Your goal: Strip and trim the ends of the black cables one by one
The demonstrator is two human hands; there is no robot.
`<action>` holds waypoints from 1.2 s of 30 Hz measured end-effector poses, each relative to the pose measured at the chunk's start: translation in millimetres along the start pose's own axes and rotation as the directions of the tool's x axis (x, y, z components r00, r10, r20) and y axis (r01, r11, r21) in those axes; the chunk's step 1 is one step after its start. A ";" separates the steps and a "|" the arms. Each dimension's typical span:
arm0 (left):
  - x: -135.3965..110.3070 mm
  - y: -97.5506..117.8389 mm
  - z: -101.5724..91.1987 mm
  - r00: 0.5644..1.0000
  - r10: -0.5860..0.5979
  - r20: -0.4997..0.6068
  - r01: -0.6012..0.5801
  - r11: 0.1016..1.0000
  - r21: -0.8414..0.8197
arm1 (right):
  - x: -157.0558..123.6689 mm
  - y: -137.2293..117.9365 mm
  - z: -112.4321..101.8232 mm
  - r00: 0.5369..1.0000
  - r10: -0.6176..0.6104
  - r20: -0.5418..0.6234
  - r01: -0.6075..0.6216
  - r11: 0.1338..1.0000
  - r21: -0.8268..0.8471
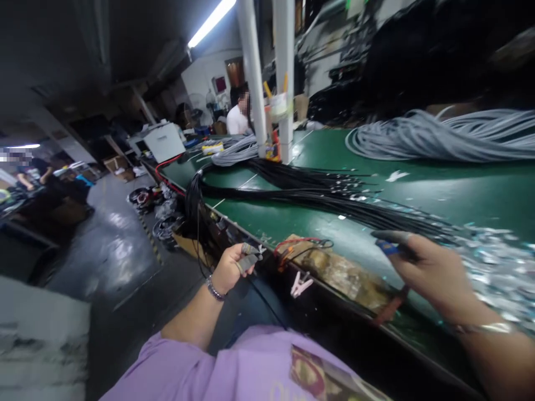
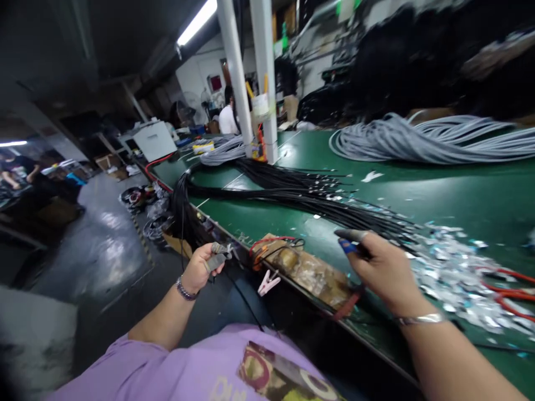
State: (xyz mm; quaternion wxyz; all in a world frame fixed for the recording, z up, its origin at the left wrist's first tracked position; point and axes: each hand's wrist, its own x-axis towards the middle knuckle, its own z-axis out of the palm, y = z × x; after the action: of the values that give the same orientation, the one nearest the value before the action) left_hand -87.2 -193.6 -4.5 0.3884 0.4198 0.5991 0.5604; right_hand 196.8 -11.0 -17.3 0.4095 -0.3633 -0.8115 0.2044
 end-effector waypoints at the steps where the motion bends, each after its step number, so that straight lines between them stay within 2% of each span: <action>1: -12.8 -6.9 -2.0 1.000 -0.002 -0.025 0.003 0.999 0.052 | -2.5 -7.6 -1.0 1.000 0.015 -0.014 -0.015 1.000 -0.016; 4: -39.3 -25.6 -1.9 0.995 0.088 -0.041 -0.078 0.976 0.206 | -16.2 -39.1 -2.6 0.997 0.032 -0.066 -0.036 0.998 -0.048; 5: -44.6 -30.7 -0.9 0.991 0.132 -0.033 -0.119 0.959 0.258 | -23.0 -51.2 -2.5 0.998 0.025 -0.049 -0.027 0.998 -0.048; 8: -53.0 -41.8 3.0 0.978 0.208 0.030 -0.205 0.908 0.364 | -48.7 -85.2 2.4 0.993 -0.107 0.049 0.105 0.994 0.042; 10: -54.1 -46.4 6.6 0.979 0.178 0.096 -0.201 0.915 0.350 | -67.7 -100.3 11.6 0.975 -0.171 0.141 0.147 0.975 0.166; 12: -53.3 -50.1 11.7 0.983 0.085 0.165 -0.127 0.956 0.264 | -85.8 -106.9 25.1 0.966 -0.132 0.221 0.070 0.960 0.271; 15: -51.3 -56.0 21.6 0.952 -0.115 0.283 0.112 0.993 0.024 | -107.1 -105.3 46.3 0.974 0.032 0.226 -0.111 0.933 0.343; 17: -50.4 -60.7 27.4 0.905 -0.225 0.361 0.293 0.945 -0.144 | -116.1 -102.7 57.1 0.956 0.114 0.270 -0.208 0.913 0.352; 19: -50.2 -65.4 30.9 0.846 -0.305 0.437 0.440 0.863 -0.249 | -120.6 -102.2 64.1 0.931 0.125 0.343 -0.256 0.894 0.369; 22: -51.4 -71.7 31.4 0.739 -0.385 0.553 0.597 0.755 -0.272 | -120.7 -105.6 70.2 0.887 0.084 0.454 -0.302 0.850 0.432; 25: -53.8 -77.0 29.0 0.662 -0.418 0.623 0.675 0.693 -0.252 | -117.6 -109.4 75.8 0.830 0.042 0.555 -0.377 0.777 0.504; 29: -56.6 -81.0 25.7 0.617 -0.447 0.647 0.714 0.664 -0.222 | -113.4 -110.4 83.0 0.749 -0.015 0.663 -0.487 0.666 0.565; 31: -57.0 -81.4 24.2 0.600 -0.469 0.648 0.727 0.658 -0.198 | -111.2 -110.3 84.6 0.723 -0.039 0.690 -0.503 0.656 0.563; 33: -56.6 -81.3 23.0 0.594 -0.480 0.646 0.736 0.648 -0.196 | -109.4 -110.0 84.9 0.734 -0.053 0.677 -0.463 0.690 0.556; 36: -55.5 -81.0 21.8 0.606 -0.459 0.649 0.733 0.640 -0.231 | -108.8 -109.0 84.6 0.803 -0.078 0.591 -0.323 0.776 0.541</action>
State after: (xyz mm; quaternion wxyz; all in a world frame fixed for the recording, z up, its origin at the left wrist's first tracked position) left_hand -53.1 -239.7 -87.1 0.7982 0.2148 0.4157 0.3792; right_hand 125.6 -167.4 -54.0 0.2214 -0.1829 -0.7568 0.5872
